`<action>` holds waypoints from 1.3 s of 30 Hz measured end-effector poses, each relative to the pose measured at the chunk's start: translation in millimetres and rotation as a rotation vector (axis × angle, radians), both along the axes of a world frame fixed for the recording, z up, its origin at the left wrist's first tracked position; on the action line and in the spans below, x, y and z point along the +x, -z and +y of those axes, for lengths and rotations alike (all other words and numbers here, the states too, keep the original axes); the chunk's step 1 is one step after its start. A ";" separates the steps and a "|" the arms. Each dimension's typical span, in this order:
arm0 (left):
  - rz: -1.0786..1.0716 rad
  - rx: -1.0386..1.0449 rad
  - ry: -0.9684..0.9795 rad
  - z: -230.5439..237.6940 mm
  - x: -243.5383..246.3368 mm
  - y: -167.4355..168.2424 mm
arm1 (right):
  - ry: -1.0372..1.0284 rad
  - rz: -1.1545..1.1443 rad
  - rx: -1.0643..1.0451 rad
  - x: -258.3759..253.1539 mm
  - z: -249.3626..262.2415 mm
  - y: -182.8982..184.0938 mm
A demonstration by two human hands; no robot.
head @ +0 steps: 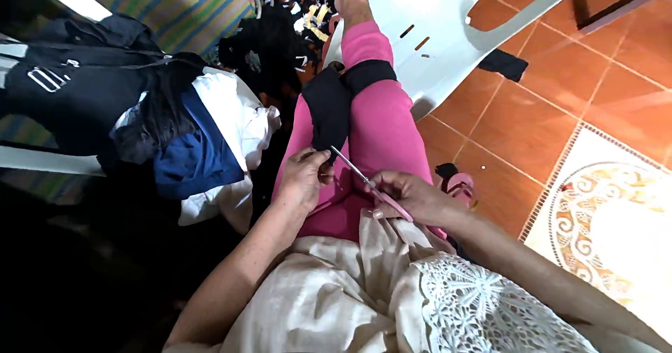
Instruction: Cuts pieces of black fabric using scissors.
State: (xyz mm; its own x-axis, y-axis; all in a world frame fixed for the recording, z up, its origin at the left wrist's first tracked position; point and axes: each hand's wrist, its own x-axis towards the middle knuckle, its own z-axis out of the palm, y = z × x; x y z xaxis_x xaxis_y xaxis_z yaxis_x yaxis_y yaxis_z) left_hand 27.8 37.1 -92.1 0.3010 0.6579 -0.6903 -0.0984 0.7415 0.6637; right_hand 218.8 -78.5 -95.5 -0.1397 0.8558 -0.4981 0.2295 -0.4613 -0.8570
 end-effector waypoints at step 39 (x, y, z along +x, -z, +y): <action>-0.001 0.001 -0.029 -17.2 12.3 -6.9 | 0.258 0.353 -0.053 -26.3 7.5 12.7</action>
State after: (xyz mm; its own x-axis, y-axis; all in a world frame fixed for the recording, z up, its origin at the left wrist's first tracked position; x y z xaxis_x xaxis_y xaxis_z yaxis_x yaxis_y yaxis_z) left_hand 40.1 20.0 -85.1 0.2826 0.6668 -0.6896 -0.1199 0.7378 0.6643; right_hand 192.5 -71.0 -108.1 -0.0943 0.8595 -0.5024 -0.2015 -0.5107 -0.8358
